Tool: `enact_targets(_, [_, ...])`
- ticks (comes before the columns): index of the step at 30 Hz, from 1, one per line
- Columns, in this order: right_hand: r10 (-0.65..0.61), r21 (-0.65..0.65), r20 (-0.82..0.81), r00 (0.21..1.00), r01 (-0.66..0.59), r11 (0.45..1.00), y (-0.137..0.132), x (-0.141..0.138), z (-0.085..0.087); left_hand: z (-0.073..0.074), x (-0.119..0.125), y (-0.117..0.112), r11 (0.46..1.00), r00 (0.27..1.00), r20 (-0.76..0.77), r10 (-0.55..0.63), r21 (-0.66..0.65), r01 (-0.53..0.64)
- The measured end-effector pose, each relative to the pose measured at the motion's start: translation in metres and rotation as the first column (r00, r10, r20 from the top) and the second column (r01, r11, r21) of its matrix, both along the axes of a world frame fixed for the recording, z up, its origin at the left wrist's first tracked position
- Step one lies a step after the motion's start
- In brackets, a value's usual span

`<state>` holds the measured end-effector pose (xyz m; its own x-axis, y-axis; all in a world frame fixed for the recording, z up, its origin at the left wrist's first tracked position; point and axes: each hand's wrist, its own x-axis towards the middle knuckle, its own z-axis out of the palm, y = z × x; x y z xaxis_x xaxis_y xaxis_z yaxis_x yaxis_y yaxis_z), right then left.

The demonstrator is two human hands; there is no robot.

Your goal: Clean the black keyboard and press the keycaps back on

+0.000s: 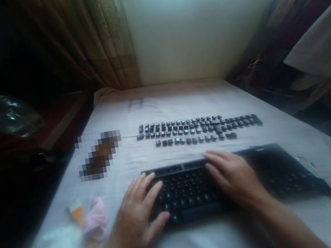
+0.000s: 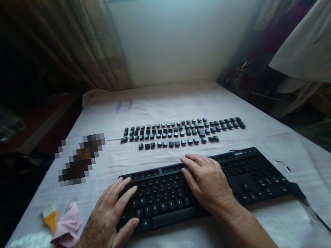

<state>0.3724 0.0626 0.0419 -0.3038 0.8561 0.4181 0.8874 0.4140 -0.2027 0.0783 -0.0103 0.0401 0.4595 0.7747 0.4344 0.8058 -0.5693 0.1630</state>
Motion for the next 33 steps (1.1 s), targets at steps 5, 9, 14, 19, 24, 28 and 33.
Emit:
enact_targets(5, [-0.030,-0.069,0.111,0.993,0.038,0.997,0.005,0.006,-0.002,-0.004,-0.003,0.000,1.000,1.000,-0.004,0.007,-0.001,-0.007])
enact_targets(9, [-0.030,-0.056,0.141,0.990,0.038,0.998,0.003,0.007,0.000,-0.008,-0.006,0.003,1.000,1.000,-0.018,-0.010,0.029,0.010])
enact_targets(14, [0.004,-0.049,0.112,0.994,0.001,0.999,0.003,0.014,0.003,-0.014,-0.007,0.008,0.995,0.998,-0.017,-0.065,0.077,0.066])
enact_targets(19, [0.052,-0.027,0.077,0.996,-0.050,0.998,0.008,0.017,0.011,0.001,-0.010,0.016,0.996,0.996,0.024,-0.083,0.030,0.082])
enact_targets(24, [0.094,0.039,-0.009,0.996,-0.093,0.995,0.009,0.021,0.009,0.029,-0.012,0.052,0.966,0.975,0.210,0.075,-0.258,-0.019])
enact_targets(28, [0.111,0.031,-0.042,0.993,-0.110,0.993,0.006,0.032,0.005,0.027,-0.014,0.102,0.926,0.957,0.212,0.197,-0.362,-0.110])
enact_targets(33, [0.107,0.044,-0.069,0.992,-0.104,0.994,0.004,0.045,0.009,0.009,-0.015,0.156,0.797,0.893,0.210,0.398,-0.561,-0.223])
